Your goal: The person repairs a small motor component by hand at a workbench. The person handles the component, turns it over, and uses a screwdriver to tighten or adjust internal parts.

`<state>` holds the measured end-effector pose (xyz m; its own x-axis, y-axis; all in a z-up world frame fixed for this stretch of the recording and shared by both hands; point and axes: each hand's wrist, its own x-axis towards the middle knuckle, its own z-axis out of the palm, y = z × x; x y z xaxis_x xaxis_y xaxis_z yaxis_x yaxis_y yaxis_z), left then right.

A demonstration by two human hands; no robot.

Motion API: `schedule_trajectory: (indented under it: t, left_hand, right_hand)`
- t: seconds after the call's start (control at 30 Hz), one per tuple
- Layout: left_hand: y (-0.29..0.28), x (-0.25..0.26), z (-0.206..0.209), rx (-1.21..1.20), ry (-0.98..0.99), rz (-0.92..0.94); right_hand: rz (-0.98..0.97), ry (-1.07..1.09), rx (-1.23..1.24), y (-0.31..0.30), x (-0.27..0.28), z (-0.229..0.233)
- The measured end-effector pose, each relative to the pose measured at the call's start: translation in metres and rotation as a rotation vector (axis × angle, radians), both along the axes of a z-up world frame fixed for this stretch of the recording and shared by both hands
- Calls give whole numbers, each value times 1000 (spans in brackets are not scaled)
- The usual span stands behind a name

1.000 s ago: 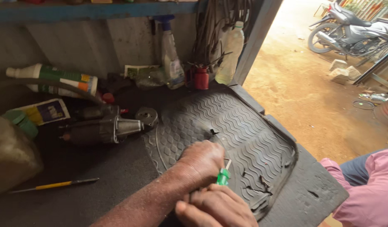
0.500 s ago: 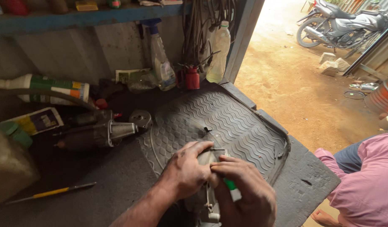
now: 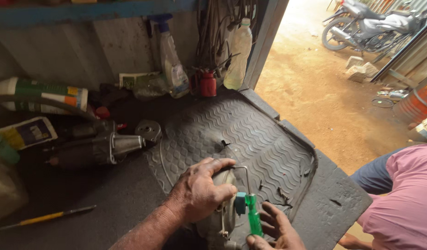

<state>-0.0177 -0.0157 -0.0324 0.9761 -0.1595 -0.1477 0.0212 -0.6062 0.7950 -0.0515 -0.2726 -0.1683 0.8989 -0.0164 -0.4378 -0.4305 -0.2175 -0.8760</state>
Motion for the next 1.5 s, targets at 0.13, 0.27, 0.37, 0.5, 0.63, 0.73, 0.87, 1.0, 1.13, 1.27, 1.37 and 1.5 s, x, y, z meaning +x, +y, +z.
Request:
schedule_trajectory:
  t: [0.13,0.27,0.37,0.5,0.63,0.73,0.87,1.0,1.13,1.27,1.37,1.5]
  left_hand:
    - [2,3,-13,65,-241,-134]
    - [1,7,-4,-11,-72,-72]
    - [7,7,-1,-57,-82,-104]
    - [21,1,-6,-251,-148,-164]
    - [29,-4,-8,-258,-65,-131]
    - [25,0,-1,-182,-30,-112]
    - [20,0,4,-128,1,-68]
    - [13,1,-6,-146,-160,-61]
    - [9,8,-7,-150,-80,-63]
    - [12,9,-5,-214,-22,-41]
    - [18,4,-8,-265,13,-7]
    - [20,7,-11,-231,52,13]
  right_hand:
    - [235,-191,-215,-1,-1,16]
    - [444,-205,-466,3,19,49]
    - [511,-484,-764,15,35,59]
    - [669,-430,-1254,33,77,80]
    - [581,-663,-1374,45,141,110]
    - [348,-892,-877,63,178,117]
    - [277,-456,-115,80,212,143]
    - [208,-338,231,99,190,170]
    - [435,-668,145,110,139,189]
    - [664,-1267,-630,81,31,136]
    - [672,-1559,-845,73,-13,77]
    - [490,-1669,-860,54,-23,43]
